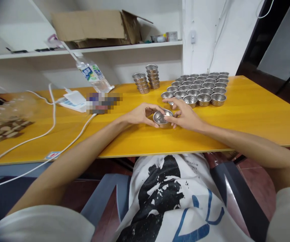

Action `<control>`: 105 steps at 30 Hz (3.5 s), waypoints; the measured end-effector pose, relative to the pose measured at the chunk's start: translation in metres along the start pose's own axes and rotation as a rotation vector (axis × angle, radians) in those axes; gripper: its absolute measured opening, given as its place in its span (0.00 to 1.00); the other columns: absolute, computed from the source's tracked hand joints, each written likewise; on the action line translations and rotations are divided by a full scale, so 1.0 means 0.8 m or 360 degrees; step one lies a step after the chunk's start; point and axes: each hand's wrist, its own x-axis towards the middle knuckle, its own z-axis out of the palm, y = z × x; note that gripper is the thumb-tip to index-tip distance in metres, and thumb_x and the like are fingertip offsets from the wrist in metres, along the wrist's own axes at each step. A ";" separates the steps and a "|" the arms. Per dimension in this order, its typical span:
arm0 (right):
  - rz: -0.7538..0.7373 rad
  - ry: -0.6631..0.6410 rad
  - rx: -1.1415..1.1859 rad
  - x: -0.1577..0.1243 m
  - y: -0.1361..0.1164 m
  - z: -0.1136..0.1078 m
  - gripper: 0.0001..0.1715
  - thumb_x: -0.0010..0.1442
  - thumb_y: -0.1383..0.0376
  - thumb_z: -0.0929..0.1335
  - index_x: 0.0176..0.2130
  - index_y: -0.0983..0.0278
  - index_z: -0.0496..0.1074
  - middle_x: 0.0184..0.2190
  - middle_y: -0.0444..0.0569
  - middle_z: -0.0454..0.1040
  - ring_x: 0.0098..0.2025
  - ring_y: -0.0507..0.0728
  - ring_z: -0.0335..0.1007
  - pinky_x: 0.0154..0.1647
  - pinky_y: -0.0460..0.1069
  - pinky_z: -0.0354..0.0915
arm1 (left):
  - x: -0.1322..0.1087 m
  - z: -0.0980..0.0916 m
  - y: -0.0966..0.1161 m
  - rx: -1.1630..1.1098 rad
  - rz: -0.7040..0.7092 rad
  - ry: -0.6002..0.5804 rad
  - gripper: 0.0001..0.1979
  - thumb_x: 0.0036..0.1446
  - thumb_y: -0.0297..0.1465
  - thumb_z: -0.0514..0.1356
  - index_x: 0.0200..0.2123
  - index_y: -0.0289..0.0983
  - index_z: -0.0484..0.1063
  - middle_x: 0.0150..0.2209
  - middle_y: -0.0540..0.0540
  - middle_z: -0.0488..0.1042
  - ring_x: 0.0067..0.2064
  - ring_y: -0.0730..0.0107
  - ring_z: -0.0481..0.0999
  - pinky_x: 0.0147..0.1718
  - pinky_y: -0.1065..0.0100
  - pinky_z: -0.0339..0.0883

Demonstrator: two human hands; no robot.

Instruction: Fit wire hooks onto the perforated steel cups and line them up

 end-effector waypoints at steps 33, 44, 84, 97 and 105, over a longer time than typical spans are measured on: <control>-0.0665 -0.0263 -0.1646 0.002 0.031 -0.003 0.18 0.77 0.58 0.67 0.53 0.67 0.81 0.50 0.60 0.77 0.52 0.65 0.73 0.59 0.59 0.70 | 0.026 -0.035 -0.075 0.0842 0.0102 0.0665 0.36 0.58 0.53 0.74 0.61 0.35 0.80 0.61 0.33 0.78 0.64 0.46 0.77 0.70 0.47 0.65; -0.0737 -0.0246 -0.1648 0.004 0.037 -0.003 0.15 0.76 0.63 0.66 0.51 0.66 0.81 0.47 0.58 0.76 0.48 0.62 0.72 0.53 0.55 0.69 | 0.032 -0.040 -0.087 0.0951 0.0132 0.0587 0.40 0.60 0.58 0.70 0.65 0.38 0.75 0.68 0.32 0.75 0.69 0.40 0.74 0.68 0.42 0.70; -0.0957 0.0357 -0.1281 0.017 0.021 -0.025 0.18 0.78 0.70 0.59 0.55 0.62 0.75 0.48 0.55 0.73 0.47 0.60 0.71 0.50 0.55 0.72 | 0.063 -0.189 -0.067 0.1245 -0.0560 0.1697 0.24 0.60 0.47 0.68 0.27 0.44 0.57 0.31 0.47 0.75 0.56 0.55 0.76 0.52 0.58 0.62; -0.0832 0.0596 -0.1040 0.020 0.006 -0.043 0.14 0.77 0.61 0.67 0.39 0.62 0.78 0.42 0.53 0.80 0.42 0.58 0.74 0.46 0.54 0.69 | 0.022 -0.058 0.030 0.0576 0.0174 0.0481 0.26 0.49 0.46 0.80 0.32 0.39 0.67 0.51 0.42 0.81 0.57 0.50 0.80 0.59 0.51 0.72; -0.0736 0.0301 -0.1041 0.018 0.011 -0.042 0.17 0.77 0.61 0.66 0.43 0.61 0.84 0.34 0.48 0.82 0.34 0.56 0.75 0.40 0.51 0.68 | -0.008 0.042 0.000 0.0222 0.0200 0.0065 0.33 0.44 0.41 0.84 0.49 0.41 0.73 0.51 0.42 0.79 0.55 0.52 0.81 0.59 0.52 0.72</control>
